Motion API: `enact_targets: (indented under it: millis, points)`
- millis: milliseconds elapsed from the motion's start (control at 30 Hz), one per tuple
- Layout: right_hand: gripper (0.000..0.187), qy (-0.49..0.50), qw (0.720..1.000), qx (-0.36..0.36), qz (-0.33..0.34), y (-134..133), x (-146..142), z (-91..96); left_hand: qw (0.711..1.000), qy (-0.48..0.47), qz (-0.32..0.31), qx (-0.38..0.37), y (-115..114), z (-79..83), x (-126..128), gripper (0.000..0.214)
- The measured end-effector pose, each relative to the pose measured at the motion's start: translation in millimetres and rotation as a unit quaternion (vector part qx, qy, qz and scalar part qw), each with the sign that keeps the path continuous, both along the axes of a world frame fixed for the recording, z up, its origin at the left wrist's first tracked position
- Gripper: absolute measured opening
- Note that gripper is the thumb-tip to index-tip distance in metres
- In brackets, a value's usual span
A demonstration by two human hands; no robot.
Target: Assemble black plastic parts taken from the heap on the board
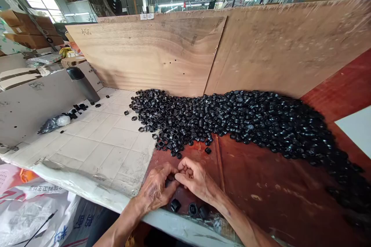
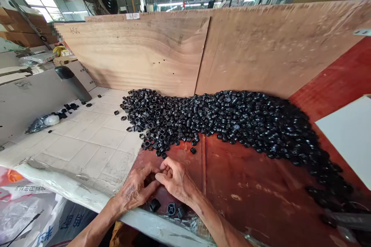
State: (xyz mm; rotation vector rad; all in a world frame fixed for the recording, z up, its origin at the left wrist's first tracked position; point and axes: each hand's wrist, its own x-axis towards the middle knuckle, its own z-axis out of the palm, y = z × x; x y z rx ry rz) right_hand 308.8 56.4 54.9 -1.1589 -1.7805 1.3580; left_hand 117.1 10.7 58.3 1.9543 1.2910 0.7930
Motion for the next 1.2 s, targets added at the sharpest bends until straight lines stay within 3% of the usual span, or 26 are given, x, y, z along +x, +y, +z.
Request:
enact_targets:
  millis: [67, 133, 167, 233, 267, 367, 467, 533, 633, 800, 933, 1067, 1200]
  points:
    - [0.028, -0.021, 1.000, 0.017, -0.007, 2.5, 1.2, -3.5, 1.000, 0.015, -0.025, 0.000, 3.3, 0.2, -4.5, 0.017]
    - [0.039, -0.049, 0.997, 0.034, -0.050, 6.6, 2.8, -9.0, 0.999, 0.007, 0.033, -0.027, 19.3, -2.0, -20.5, 0.034]
    - [0.041, -0.061, 0.994, 0.046, -0.074, 9.0, 3.6, -11.8, 0.990, 0.010, 0.136, -0.026, 32.5, -3.4, -32.7, 0.042]
    - [0.043, -0.075, 0.989, 0.080, -0.103, 13.6, 4.8, -17.3, 0.933, 0.075, 0.349, 0.041, 67.7, -5.9, -62.1, 0.046]
    - [0.043, -0.076, 0.986, 0.102, -0.110, 15.7, 5.2, -19.9, 0.914, 0.087, 0.390, 0.064, 87.6, -6.9, -76.9, 0.047]
    - [0.038, -0.070, 0.976, 0.163, -0.125, 21.2, 5.6, -28.0, 0.902, 0.108, 0.406, 0.095, 141.1, -10.7, -107.3, 0.059]
    - [0.020, -0.059, 0.967, 0.198, -0.146, 26.0, 5.3, -37.3, 0.935, 0.136, 0.314, 0.094, 163.5, -19.9, -105.5, 0.060]
    - [0.002, -0.051, 0.962, 0.219, -0.153, 27.9, 4.9, -42.8, 0.943, 0.156, 0.263, 0.133, 158.9, -29.4, -90.3, 0.063]
    - [0.022, -0.051, 0.958, 0.249, -0.134, 27.5, 4.2, -46.7, 0.945, 0.164, 0.232, 0.164, 136.9, -43.5, -61.2, 0.056]
    - [0.031, -0.087, 0.958, 0.253, -0.099, 22.7, 4.1, -42.9, 0.938, 0.162, 0.219, 0.213, 105.0, -53.5, -25.4, 0.048]
    - [0.029, -0.104, 0.954, 0.270, -0.077, 21.1, 4.4, -39.5, 0.946, 0.158, 0.195, 0.207, 84.4, -43.4, -17.8, 0.045]
    - [0.027, -0.109, 0.951, 0.281, -0.062, 20.6, 4.8, -38.9, 0.947, 0.148, 0.202, 0.201, 43.4, -24.1, -24.3, 0.037]
    - [0.028, -0.134, 0.945, 0.294, -0.048, 20.0, 4.9, -40.8, 0.976, 0.116, 0.127, 0.133, 2.0, -19.2, -23.4, 0.037]
